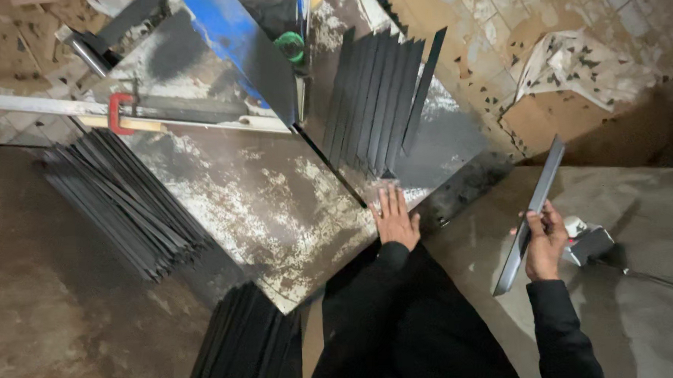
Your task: The person picks up dark moulding strips from a pile on the workbench, positions each strip against the fence of a double mitre saw, and cuts mitred ends, placing the cut pieces into a growing stack beside the saw. They occasionally reposition strips and clear small offcut pieces from the cutting area.
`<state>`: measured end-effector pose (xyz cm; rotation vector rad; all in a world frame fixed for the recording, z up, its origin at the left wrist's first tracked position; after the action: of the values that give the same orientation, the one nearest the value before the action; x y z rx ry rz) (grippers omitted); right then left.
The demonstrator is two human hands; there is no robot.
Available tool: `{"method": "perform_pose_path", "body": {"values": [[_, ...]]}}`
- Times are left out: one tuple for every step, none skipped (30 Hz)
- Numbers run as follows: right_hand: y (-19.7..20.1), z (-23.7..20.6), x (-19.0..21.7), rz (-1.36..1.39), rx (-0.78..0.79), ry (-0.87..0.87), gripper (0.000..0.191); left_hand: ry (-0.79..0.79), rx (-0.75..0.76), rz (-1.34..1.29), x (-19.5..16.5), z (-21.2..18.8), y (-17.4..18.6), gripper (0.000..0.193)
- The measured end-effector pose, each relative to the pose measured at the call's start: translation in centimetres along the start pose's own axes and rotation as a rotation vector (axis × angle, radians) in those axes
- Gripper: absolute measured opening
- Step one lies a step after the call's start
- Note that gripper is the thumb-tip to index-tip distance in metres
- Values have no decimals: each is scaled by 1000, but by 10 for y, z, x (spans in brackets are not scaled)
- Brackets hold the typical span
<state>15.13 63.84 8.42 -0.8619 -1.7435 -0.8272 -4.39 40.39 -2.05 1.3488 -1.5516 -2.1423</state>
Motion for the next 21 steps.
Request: {"method": "perform_pose_path", "body": {"values": [[-1, 0, -2, 7, 0, -4, 41, -44, 15, -19, -3, -2, 0, 83], [-2, 0, -3, -5, 16, 3, 40, -43, 20, -15, -2, -2, 2, 83], [-3, -1, -4, -15, 31, 13, 38, -44, 24, -12, 1, -2, 4, 83], [-5, 0, -6, -22, 44, 26, 37, -49, 25, -6, 7, 2, 7, 83], [-6, 0, -9, -7, 47, 12, 38, -26, -19, -44, 15, 8, 12, 82], [-6, 0, -12, 5, 48, -6, 38, 0, -59, -83, 25, 13, 16, 82], [-6, 0, -15, 17, 49, -22, 39, 25, -100, -123, 32, 16, 19, 82], [-6, 0, -16, 11, 52, -26, 38, 21, -62, -102, 35, 20, 18, 83], [-6, 0, -17, 7, 57, -27, 36, 16, -27, -79, 37, 22, 16, 84], [-6, -1, -18, 1, 60, -34, 35, 13, 13, -57, 36, 21, 13, 85], [-6, -1, -19, 18, 62, -32, 36, 18, 5, -32, 34, 17, 12, 85], [-5, -2, -19, 35, 62, -30, 37, 20, -1, -9, 28, 12, 10, 85], [-5, -2, -19, 52, 63, -26, 39, 22, -10, 15, 22, 6, 8, 85], [-5, -3, -19, 35, 57, -28, 38, 1, 8, -14, 14, 0, 4, 85], [-5, -3, -19, 20, 50, -29, 37, -22, 25, -42, 8, -5, 1, 84], [-5, -4, -18, 4, 41, -32, 36, -45, 44, -70, 6, -8, -2, 83], [-4, -4, -18, 10, 31, -35, 37, -56, 18, -46, 6, -8, -1, 83], [-3, -5, -18, 15, 20, -37, 38, -67, -8, -24, 7, -6, 1, 82], [-2, -5, -18, 16, 10, -45, 39, -74, -29, -3, 11, -3, 3, 81], [-2, -6, -18, 12, 20, -53, 40, -81, -14, -29, 14, 1, 2, 79], [-3, -7, -18, 12, 34, -58, 41, -88, -5, -51, 17, 7, 2, 77]]}}
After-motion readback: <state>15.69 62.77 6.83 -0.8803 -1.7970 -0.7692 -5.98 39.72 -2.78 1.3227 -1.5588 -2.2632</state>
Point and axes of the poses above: each hand's wrist, its own z-axis towards the middle knuckle, its own y-axis out of the back of the hand, x = y × z, the point moved 6 cm from there along z, towards the middle knuckle, and after that the axes turned 9 degrees about -y, right-handed, at the moved point
